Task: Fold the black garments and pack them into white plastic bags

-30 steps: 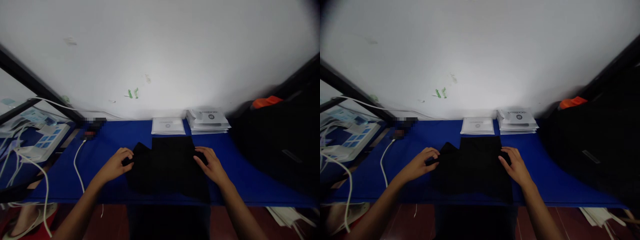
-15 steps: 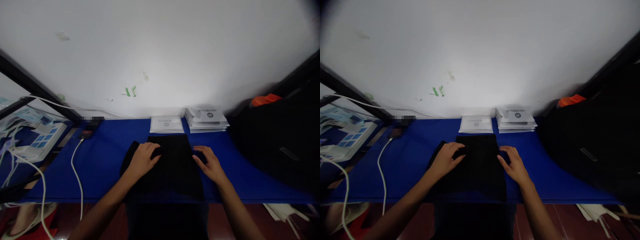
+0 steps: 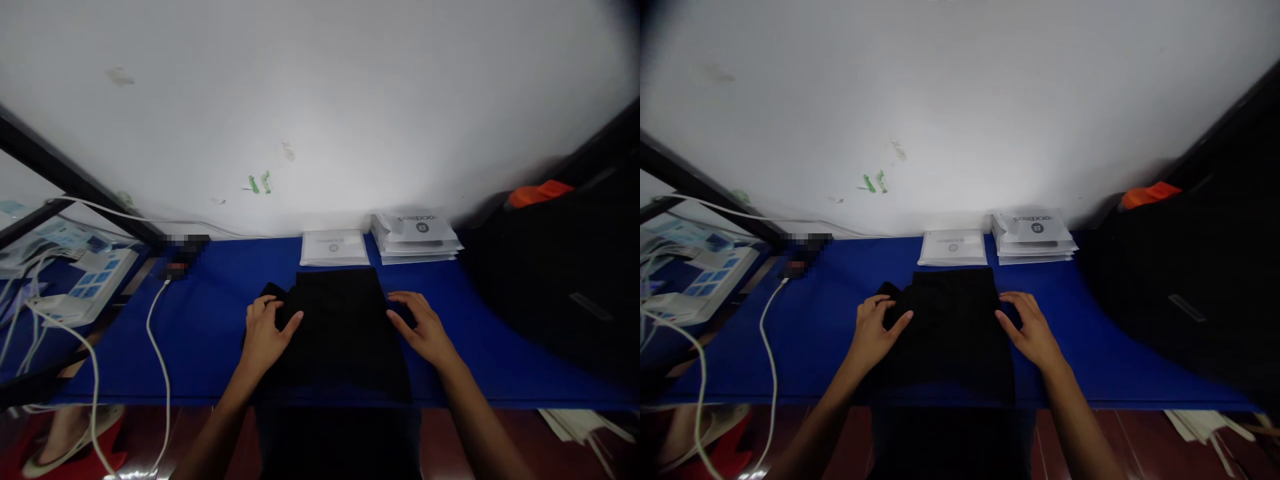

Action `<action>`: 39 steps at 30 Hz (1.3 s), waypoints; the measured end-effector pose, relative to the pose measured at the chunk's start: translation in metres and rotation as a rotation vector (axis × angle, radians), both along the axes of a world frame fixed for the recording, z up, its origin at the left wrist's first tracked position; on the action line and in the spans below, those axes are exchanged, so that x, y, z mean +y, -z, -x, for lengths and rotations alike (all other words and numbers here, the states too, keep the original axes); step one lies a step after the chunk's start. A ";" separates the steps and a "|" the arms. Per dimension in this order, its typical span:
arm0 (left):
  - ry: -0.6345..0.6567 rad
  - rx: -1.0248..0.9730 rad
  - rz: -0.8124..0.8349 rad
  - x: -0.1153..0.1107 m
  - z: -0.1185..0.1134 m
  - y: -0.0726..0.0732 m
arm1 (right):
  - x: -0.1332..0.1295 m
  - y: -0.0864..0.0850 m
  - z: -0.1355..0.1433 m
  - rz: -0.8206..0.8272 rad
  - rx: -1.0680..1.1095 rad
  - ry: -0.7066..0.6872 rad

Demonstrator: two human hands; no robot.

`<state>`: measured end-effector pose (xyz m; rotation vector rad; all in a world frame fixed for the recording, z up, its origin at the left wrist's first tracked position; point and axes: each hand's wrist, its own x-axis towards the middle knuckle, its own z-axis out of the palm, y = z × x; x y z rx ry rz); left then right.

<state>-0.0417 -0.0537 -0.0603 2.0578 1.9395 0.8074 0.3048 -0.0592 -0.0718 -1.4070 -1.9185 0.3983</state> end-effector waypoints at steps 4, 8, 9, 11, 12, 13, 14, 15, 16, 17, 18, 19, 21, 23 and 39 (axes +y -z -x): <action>0.072 0.009 -0.016 0.002 -0.008 -0.004 | -0.001 0.001 -0.001 -0.005 0.018 0.001; 0.039 -0.158 -0.208 0.009 -0.025 -0.020 | -0.002 0.002 -0.003 0.005 0.031 0.008; 0.082 -0.193 -0.231 0.010 -0.031 -0.024 | -0.002 0.002 -0.003 0.006 0.033 0.010; 0.267 -0.218 -0.197 0.010 -0.045 -0.031 | -0.002 0.003 -0.004 0.003 0.034 0.009; 0.391 -0.195 -0.147 0.010 -0.052 -0.033 | -0.002 0.003 -0.004 -0.001 0.033 0.004; 0.515 -0.148 -0.090 0.009 -0.060 -0.034 | -0.002 0.003 -0.004 -0.006 0.031 -0.001; 0.620 -0.084 -0.036 0.008 -0.067 -0.034 | -0.002 0.003 -0.004 -0.008 0.028 -0.009; 0.693 -0.011 0.004 0.008 -0.073 -0.034 | -0.002 0.002 -0.003 -0.007 0.024 -0.018; 0.732 0.056 0.026 0.007 -0.079 -0.033 | -0.002 0.002 -0.003 -0.006 0.021 -0.026; 0.746 0.111 0.035 0.007 -0.083 -0.032 | -0.002 0.002 -0.003 -0.005 0.020 -0.033; 0.743 0.149 0.036 0.006 -0.087 -0.030 | -0.002 0.001 -0.003 -0.003 0.020 -0.038; 0.732 0.174 0.030 0.006 -0.089 -0.029 | -0.002 0.001 -0.002 0.000 0.022 -0.041; 0.716 0.209 0.015 0.007 -0.091 -0.025 | -0.001 0.001 -0.002 0.009 0.026 -0.044; 0.709 0.232 -0.003 0.008 -0.091 -0.023 | -0.001 0.001 -0.002 0.018 0.029 -0.049; 1.038 -0.355 0.037 0.023 -0.084 -0.043 | 0.008 -0.026 0.025 -0.089 -0.281 -0.429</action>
